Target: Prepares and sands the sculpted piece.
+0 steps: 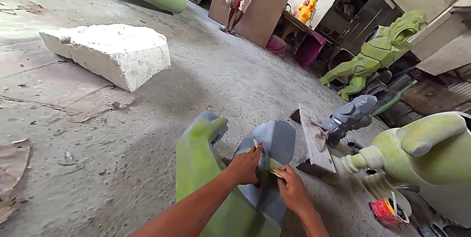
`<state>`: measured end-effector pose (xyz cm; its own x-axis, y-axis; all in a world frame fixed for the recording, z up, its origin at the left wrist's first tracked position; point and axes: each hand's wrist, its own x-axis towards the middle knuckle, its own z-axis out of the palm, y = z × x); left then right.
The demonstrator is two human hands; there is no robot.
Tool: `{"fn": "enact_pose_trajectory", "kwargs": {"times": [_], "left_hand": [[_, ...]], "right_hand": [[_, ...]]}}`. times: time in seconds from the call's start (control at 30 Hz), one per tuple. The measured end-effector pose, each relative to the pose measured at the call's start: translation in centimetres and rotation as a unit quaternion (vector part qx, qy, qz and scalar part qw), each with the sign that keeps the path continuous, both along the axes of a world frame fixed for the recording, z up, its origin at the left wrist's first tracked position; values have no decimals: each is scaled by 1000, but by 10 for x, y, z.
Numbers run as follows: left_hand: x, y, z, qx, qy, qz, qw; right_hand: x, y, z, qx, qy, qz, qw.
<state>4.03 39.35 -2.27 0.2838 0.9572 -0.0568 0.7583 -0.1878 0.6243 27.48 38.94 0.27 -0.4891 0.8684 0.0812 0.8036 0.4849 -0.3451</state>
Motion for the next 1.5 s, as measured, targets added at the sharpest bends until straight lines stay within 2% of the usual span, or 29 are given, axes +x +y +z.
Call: {"fn": "enact_pose_trajectory", "kwargs": {"times": [0.13, 0.23, 0.33, 0.47, 0.67, 0.93, 1.1, 1.2, 1.3, 1.4, 1.5], "left_hand": [[1, 0, 3, 0, 17, -6, 1000], [0, -1, 3, -1, 17, -5, 1000], [-2, 1, -2, 1, 12, -3, 1000], [-4, -1, -2, -5, 10, -3, 1000], [-2, -3, -1, -8, 15, -3, 1000], [0, -1, 1, -3, 25, -10, 1000], [-2, 0, 0, -9, 19, -1, 1000], [-2, 1, -3, -4, 23, 1, 1000], [-2, 2, -4, 2, 29, 2, 1000], [-3, 1, -3, -1, 41, 1, 999], [-4, -2, 0, -2, 44, 0, 999]], "right_hand": [[5, -23, -10, 32, -4, 9, 999], [9, -30, -6, 11, -20, 31, 999], [18, -14, 4, -33, 5, 51, 998], [23, 26, 13, -6, 69, 8, 998], [21, 40, -6, 29, -39, 1, 999], [38, 5, 3, 15, -203, 0, 979], [59, 2, 13, 54, -262, 63, 962], [44, 15, 28, 100, -214, 64, 970], [2, 29, 48, 46, -187, 52, 980], [-37, 42, 52, -15, -234, 55, 971], [-54, 50, 47, -55, -285, 61, 955]]}}
